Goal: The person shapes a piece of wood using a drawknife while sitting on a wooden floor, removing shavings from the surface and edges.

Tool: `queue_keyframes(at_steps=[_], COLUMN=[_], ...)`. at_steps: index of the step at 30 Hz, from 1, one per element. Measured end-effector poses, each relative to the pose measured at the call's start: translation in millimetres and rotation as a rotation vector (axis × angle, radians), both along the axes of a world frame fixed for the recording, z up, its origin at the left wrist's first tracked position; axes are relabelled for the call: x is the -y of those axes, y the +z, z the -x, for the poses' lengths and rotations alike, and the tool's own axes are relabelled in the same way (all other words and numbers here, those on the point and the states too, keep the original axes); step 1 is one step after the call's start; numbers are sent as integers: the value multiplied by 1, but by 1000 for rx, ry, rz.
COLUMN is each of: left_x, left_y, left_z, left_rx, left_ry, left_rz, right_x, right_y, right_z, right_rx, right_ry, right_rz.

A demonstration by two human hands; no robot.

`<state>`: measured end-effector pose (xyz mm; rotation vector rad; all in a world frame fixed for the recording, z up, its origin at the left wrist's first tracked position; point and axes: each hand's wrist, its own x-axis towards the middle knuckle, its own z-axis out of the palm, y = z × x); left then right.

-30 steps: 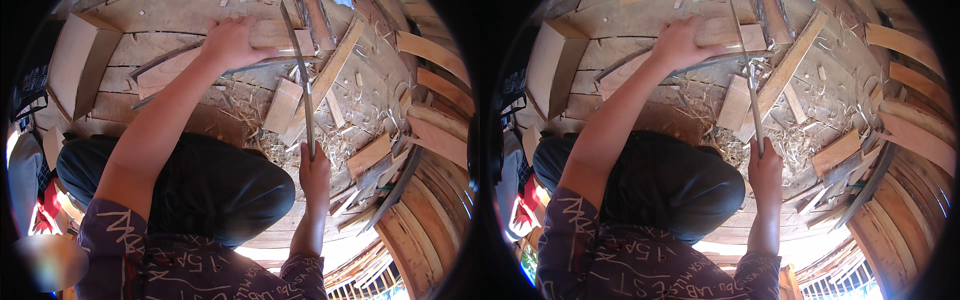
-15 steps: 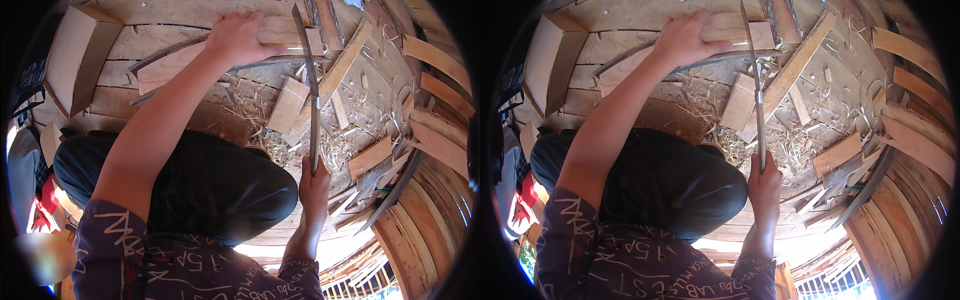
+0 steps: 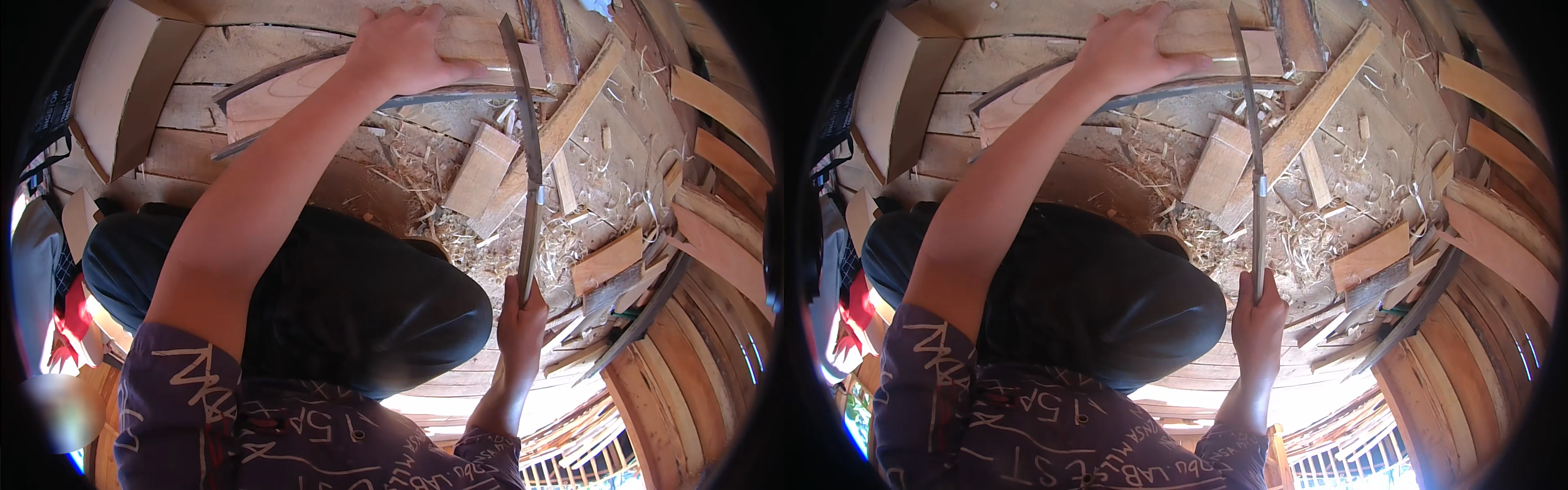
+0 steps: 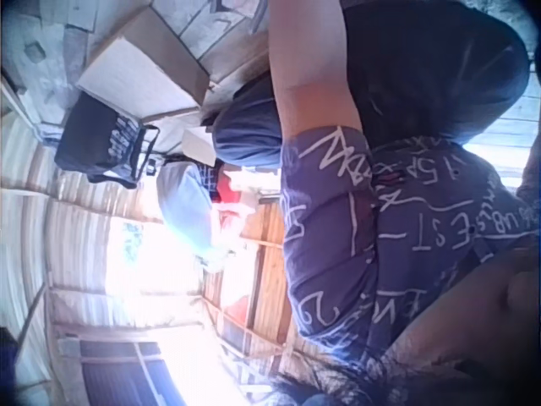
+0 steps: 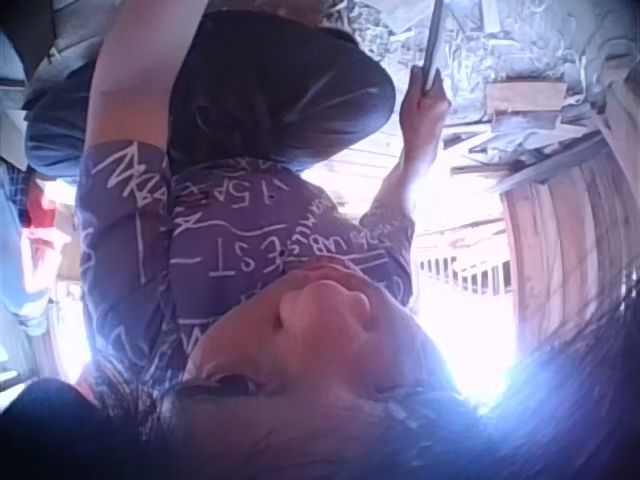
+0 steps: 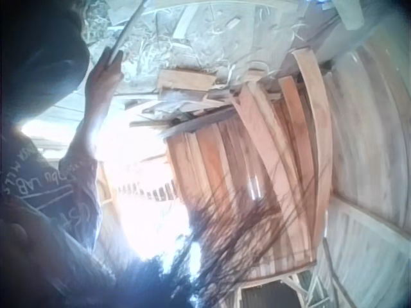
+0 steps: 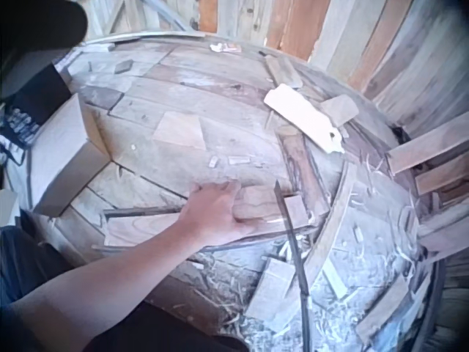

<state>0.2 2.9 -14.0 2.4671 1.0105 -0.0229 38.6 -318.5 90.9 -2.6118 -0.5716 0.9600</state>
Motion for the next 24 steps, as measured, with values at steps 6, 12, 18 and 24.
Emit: queue_keyframes(at_steps=[6,12,18,24], left_x=[11,-1,1,8], left_y=[-20,-17,9,13], left_z=[-2,-5,1,-8], left_rx=[70,-64,-23,5], left_ry=[-28,22,-7,-25], left_rz=[-159,38,20,50], right_x=[-56,-31,-10,-80], right_y=[-36,-18,-2,-47], right_z=[-29,-21,-7,-44], right_rx=[72,20,-21,58], right_ry=[74,19,7,97], right_rz=[-43,19,45,-29])
